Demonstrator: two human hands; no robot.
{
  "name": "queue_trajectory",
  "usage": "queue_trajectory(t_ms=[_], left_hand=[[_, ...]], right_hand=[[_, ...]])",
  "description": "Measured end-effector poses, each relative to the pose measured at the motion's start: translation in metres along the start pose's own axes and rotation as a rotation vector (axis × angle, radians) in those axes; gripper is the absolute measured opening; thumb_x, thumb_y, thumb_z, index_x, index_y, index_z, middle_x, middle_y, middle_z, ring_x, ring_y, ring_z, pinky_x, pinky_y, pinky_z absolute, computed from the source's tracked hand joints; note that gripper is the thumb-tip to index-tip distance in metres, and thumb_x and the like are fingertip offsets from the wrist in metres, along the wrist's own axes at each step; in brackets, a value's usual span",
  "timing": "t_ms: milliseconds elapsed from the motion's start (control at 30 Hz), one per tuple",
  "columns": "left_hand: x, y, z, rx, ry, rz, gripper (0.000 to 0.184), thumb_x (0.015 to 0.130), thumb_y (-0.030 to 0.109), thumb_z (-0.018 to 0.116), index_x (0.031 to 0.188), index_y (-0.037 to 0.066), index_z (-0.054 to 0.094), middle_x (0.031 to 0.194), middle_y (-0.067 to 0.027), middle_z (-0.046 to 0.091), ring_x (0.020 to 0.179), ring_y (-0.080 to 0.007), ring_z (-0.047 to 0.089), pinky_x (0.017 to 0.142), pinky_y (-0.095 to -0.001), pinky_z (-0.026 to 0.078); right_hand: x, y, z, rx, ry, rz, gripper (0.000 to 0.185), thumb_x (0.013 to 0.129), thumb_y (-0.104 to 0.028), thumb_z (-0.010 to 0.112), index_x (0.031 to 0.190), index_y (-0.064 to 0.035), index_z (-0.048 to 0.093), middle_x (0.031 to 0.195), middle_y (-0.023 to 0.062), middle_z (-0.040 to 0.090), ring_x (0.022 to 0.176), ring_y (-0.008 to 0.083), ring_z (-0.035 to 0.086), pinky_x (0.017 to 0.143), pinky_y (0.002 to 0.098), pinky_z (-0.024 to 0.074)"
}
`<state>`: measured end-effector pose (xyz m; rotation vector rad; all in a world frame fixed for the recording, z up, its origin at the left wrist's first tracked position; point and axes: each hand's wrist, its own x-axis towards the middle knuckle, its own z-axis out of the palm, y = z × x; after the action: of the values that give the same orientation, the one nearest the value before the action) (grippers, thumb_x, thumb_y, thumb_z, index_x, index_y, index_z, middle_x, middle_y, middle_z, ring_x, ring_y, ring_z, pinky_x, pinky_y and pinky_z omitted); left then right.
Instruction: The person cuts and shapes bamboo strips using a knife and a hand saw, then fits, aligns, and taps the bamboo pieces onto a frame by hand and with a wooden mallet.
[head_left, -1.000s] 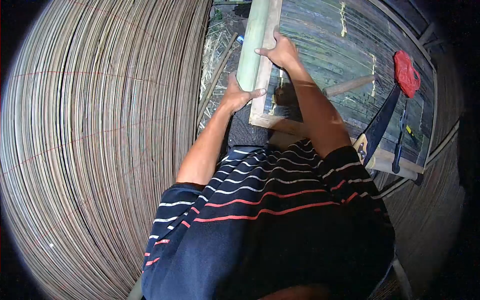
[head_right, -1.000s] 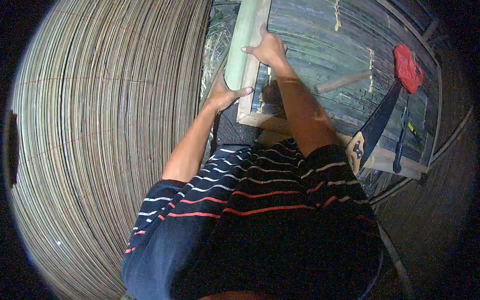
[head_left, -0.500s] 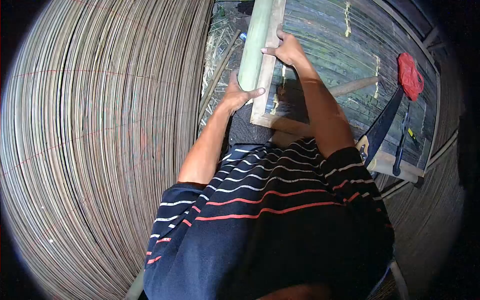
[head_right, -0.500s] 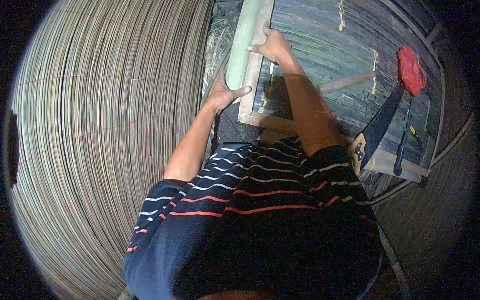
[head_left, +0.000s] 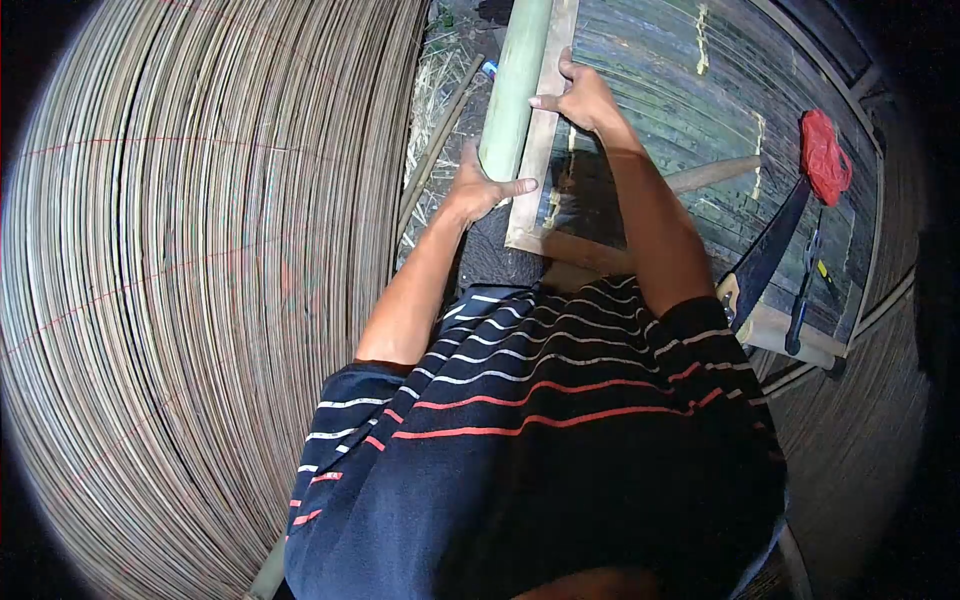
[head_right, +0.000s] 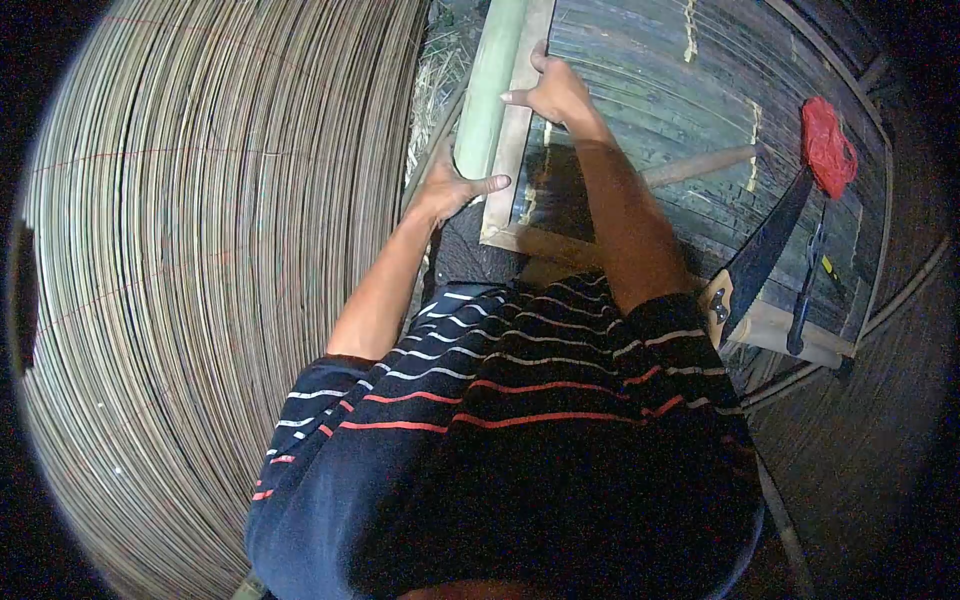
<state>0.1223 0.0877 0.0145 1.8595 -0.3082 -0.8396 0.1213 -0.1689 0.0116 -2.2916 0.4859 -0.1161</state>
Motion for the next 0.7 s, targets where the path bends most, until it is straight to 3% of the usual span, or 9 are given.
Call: queue_trajectory(t_ms=[267, 400, 467, 500, 700], left_hand=[[0.000, -0.001, 0.003, -0.024, -0.013, 0.062, 0.116, 0.064, 0.024, 0.102, 0.147, -0.006, 0.026, 0.134, -0.0210, 0.056, 0.128, -0.0296, 0.054, 0.111, -0.0393, 0.045], [-0.006, 0.005, 0.002, -0.041, -0.029, 0.046, 0.113, 0.065, 0.024, 0.101, 0.147, -0.005, 0.027, 0.133, -0.0209, 0.058, 0.126, -0.0287, 0.057, 0.109, -0.0391, 0.047], [-0.007, 0.015, -0.002, 0.156, -0.002, 0.084, 0.112, 0.067, 0.025, 0.100, 0.147, -0.005, 0.028, 0.133, -0.0216, 0.059, 0.123, -0.0296, 0.059, 0.107, -0.0389, 0.049], [-0.005, 0.016, -0.001, 0.148, -0.007, 0.141, 0.111, 0.068, 0.025, 0.099, 0.147, -0.006, 0.028, 0.132, -0.0223, 0.059, 0.123, -0.0297, 0.059, 0.107, -0.0386, 0.049], [-0.003, 0.014, -0.002, 0.086, -0.033, 0.144, 0.113, 0.069, 0.025, 0.099, 0.148, -0.007, 0.025, 0.132, -0.0224, 0.059, 0.124, -0.0300, 0.059, 0.109, -0.0385, 0.048]], right_hand=[[-0.006, -0.011, -0.006, 0.009, -0.064, 0.125, 0.109, 0.069, -0.048, 0.091, 0.152, 0.0047, 0.044, 0.145, 0.0283, 0.056, 0.137, 0.0409, 0.054, 0.118, 0.0486, 0.0384], [-0.010, -0.016, -0.010, -0.034, -0.095, 0.126, 0.106, 0.071, -0.051, 0.089, 0.151, 0.0034, 0.046, 0.140, 0.0307, 0.059, 0.134, 0.0415, 0.056, 0.119, 0.0474, 0.0369], [-0.013, -0.020, -0.008, -0.102, -0.006, 0.040, 0.105, 0.071, -0.049, 0.090, 0.148, 0.0088, 0.046, 0.126, 0.0355, 0.065, 0.124, 0.0428, 0.064, 0.106, 0.0431, 0.0495], [-0.011, -0.020, -0.008, -0.069, -0.056, 0.088, 0.104, 0.072, -0.048, 0.089, 0.150, 0.0054, 0.046, 0.133, 0.0350, 0.062, 0.130, 0.0438, 0.060, 0.116, 0.0505, 0.0391], [-0.010, -0.023, -0.013, -0.092, -0.062, 0.045, 0.103, 0.073, -0.045, 0.089, 0.149, 0.0078, 0.046, 0.131, 0.0361, 0.062, 0.126, 0.0447, 0.061, 0.112, 0.0485, 0.0449]])
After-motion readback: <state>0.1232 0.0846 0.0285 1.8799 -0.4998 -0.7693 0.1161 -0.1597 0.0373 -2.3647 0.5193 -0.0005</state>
